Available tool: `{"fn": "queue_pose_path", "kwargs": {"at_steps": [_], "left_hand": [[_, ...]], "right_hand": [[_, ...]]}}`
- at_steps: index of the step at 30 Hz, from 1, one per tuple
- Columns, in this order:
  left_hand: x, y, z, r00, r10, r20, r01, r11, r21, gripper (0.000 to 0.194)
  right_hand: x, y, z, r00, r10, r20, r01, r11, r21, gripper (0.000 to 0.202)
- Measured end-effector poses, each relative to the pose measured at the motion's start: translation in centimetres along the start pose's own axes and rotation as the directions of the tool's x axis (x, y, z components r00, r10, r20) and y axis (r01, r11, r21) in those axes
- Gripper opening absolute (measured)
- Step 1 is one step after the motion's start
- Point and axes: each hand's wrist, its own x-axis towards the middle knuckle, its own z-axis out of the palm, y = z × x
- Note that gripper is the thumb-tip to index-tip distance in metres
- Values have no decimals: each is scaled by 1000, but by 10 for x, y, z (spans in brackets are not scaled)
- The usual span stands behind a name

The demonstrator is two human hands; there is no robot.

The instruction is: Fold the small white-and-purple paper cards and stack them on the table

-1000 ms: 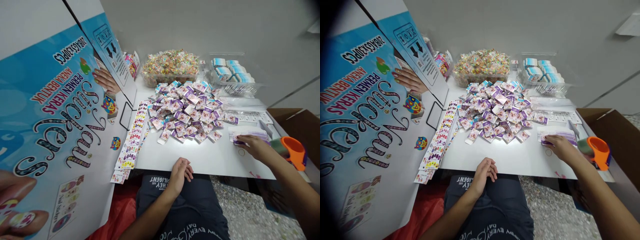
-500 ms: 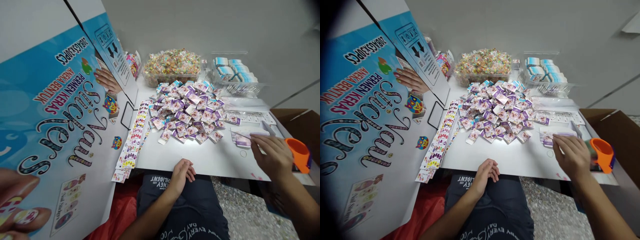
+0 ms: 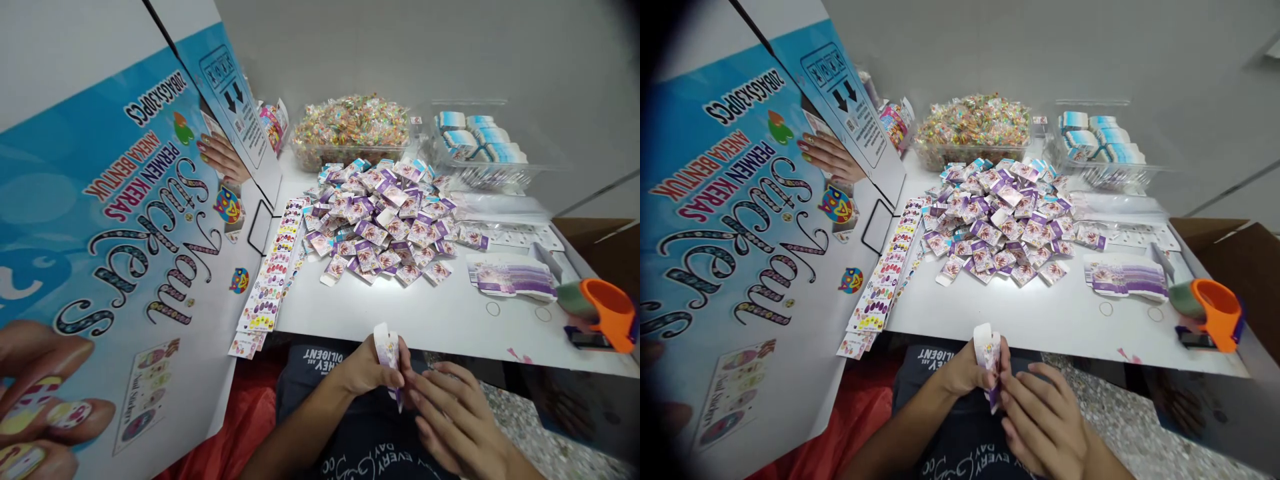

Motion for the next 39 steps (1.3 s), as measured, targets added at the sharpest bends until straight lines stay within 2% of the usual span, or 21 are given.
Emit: {"fn": "queue_pose_path", "kwargs": {"at_steps": [2,3,5,7,10,12,14,16,19,21,24,27,30,33,35,37,39], "left_hand": [[-3,2,-4,990,-128,63,123,989,81,62],[-4,3,-4,977,-187,100,174,977,126,64],[-6,5,-3,946,-275,173,239,949,203,68],[-8,5,-1,921,-305,241,260,945,198,71],[-11,0,2,913,-256,318,248,966,69,74],[-11,-7,0,929,-175,327,188,982,-10,73],[-8,-14,-4,931,-93,353,119,992,-52,73],[-4,-18,-9,901,-84,425,116,992,-48,76],[1,-20,-15,888,-105,448,133,991,-32,77],[0,-21,-16,913,-66,403,92,995,-46,76],[-3,-23,-14,950,-38,309,72,992,-101,76],[-4,-24,-11,981,-95,171,124,978,-167,75],[-1,-21,-6,997,-59,-41,53,990,-128,67],[2,-14,0,965,35,-260,-56,996,-76,44],[3,-11,5,935,44,-352,-83,992,-96,33],[4,-10,9,903,31,-428,-102,984,-144,30],[5,-10,12,859,30,-511,-145,972,-187,31]], "right_hand": [[15,-2,-14,988,154,0,-153,983,100,53],[23,-2,-21,972,229,46,-233,960,156,54],[36,0,-29,924,322,205,-367,898,244,51],[44,2,-30,870,355,342,-460,833,308,44],[49,0,-24,822,437,365,-560,738,377,41],[51,-4,-18,816,458,353,-574,713,401,32],[55,-7,-14,837,402,371,-537,730,422,20],[60,-8,-11,853,332,402,-500,741,449,21],[67,-6,-9,830,304,467,-530,690,493,20],[70,-3,-10,800,289,526,-564,660,496,17],[73,2,-11,782,261,566,-564,683,465,15],[74,4,-11,799,280,533,-541,721,433,19],[72,7,-9,816,307,490,-497,806,323,20],[66,9,0,816,325,479,-430,894,125,19],[62,10,8,831,321,455,-377,926,36,19],[57,11,16,859,317,403,-351,936,12,19],[51,12,21,879,344,330,-375,926,35,18]]}}
